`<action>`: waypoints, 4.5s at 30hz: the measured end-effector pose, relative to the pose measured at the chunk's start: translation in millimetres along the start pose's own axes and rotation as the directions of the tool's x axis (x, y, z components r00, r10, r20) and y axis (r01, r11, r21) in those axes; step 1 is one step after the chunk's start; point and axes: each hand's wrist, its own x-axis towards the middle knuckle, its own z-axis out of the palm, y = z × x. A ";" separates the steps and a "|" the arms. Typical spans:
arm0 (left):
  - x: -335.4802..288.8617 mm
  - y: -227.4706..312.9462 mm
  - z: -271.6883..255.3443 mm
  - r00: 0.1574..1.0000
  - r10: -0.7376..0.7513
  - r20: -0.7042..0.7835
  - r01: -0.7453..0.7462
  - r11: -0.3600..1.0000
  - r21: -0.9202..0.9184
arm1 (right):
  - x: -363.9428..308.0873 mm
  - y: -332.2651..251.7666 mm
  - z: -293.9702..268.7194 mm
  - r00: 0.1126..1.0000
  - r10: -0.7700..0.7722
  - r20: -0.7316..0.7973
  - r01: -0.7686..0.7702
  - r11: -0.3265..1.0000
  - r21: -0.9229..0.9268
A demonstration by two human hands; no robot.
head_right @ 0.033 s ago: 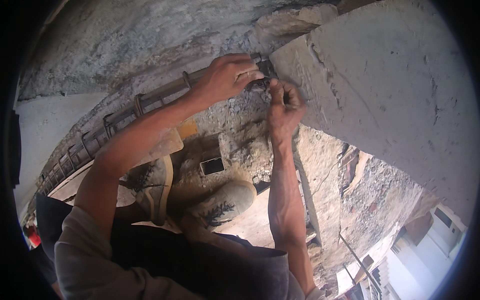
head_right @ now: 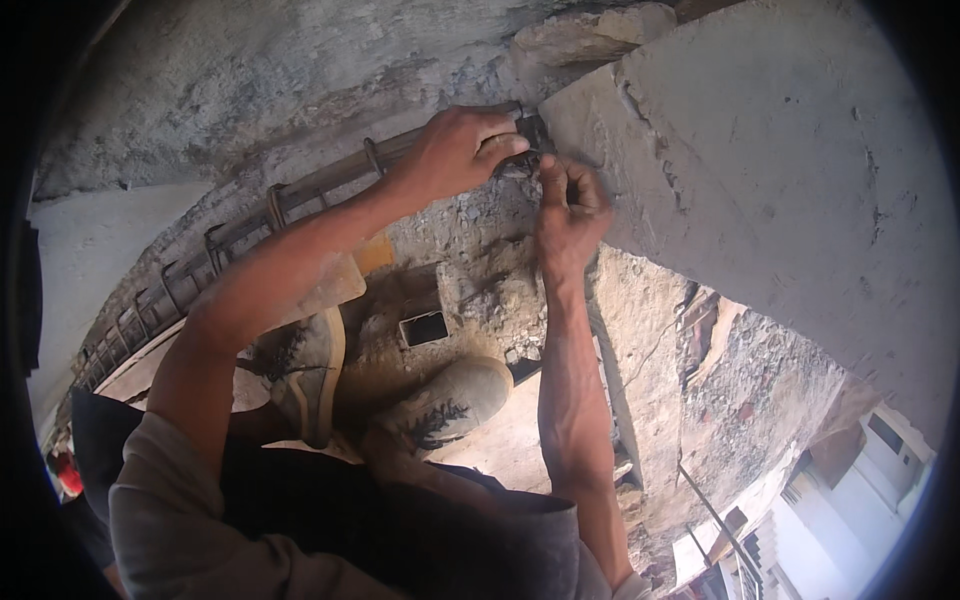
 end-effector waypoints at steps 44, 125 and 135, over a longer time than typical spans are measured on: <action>62.6 -17.5 17.1 0.913 0.374 0.164 -0.408 0.856 0.318 | -6.0 -2.1 -9.2 0.996 -0.050 0.071 0.067 0.966 -0.249; 30.1 -53.1 64.4 0.945 0.182 -0.270 -0.076 0.930 0.358 | 3.0 25.0 22.0 0.990 -0.102 -0.094 0.038 0.852 -0.522; 21.8 -42.2 72.6 0.979 0.024 -0.205 0.093 0.834 0.544 | 9.0 43.4 32.9 0.986 -0.109 -0.125 0.033 0.867 -0.498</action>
